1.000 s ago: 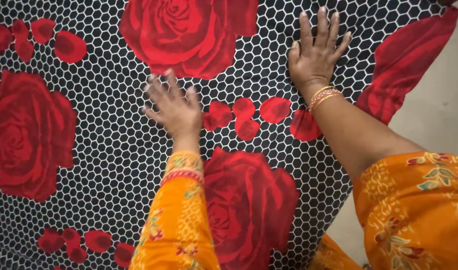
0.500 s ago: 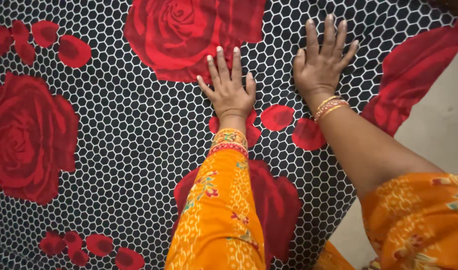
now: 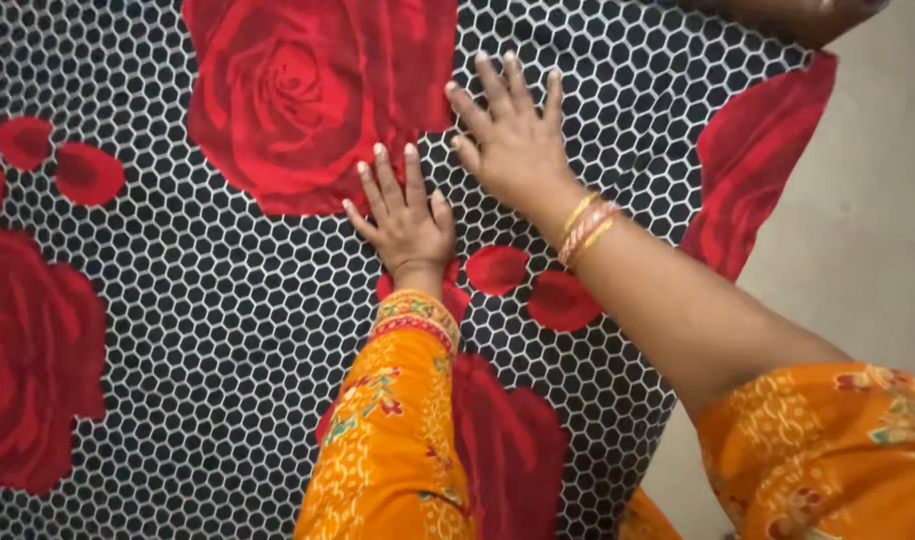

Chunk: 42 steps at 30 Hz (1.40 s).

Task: The person smooths a patterned bedsheet and a pillowcase on a bed using both hands. They repeatedly press and rub the fabric to flatten it, then briefly adjust the pillowcase before returning to smooth the sheet.

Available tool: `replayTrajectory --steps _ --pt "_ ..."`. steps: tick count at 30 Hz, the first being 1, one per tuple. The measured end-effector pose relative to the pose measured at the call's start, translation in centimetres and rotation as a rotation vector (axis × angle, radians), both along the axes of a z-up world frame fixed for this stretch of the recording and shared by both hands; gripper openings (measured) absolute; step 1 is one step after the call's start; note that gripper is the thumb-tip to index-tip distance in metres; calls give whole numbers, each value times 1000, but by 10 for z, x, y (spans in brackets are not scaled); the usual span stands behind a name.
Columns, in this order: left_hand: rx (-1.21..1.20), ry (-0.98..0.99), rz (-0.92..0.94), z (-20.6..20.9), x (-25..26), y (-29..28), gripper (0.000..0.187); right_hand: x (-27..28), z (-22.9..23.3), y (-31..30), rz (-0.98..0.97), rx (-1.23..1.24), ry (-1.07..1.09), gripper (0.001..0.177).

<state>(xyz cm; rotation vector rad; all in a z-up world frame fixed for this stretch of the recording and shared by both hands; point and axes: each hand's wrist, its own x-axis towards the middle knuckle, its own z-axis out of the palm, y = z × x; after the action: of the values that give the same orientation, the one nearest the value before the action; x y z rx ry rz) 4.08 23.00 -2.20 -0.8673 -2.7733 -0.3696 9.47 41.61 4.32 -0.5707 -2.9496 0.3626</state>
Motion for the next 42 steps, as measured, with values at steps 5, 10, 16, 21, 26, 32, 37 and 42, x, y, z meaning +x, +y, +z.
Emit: replayTrajectory --steps 5,10,16,21,26,32,37,42 --pt "10 68 -26 -3 2 -1 68 56 6 103 -106 -74 51 63" --pt "18 86 -19 -3 -3 -2 68 168 10 156 -147 55 197 51" --pt "-1 94 -18 -1 1 -1 66 199 -25 175 -239 51 329 42" --pt "5 74 -15 -8 2 -5 68 164 -1 86 -463 -461 584 41" --pt "-13 76 -11 -5 -1 -1 68 121 24 -31 28 -130 25 67" --pt "-29 67 -9 -9 -1 -3 69 174 6 23 -393 -66 -11 61" --pt "-10 89 -12 -2 -1 -2 67 186 -23 26 -492 34 106 60" --pt "-26 37 0 2 3 -1 68 188 -44 28 -507 76 130 61"
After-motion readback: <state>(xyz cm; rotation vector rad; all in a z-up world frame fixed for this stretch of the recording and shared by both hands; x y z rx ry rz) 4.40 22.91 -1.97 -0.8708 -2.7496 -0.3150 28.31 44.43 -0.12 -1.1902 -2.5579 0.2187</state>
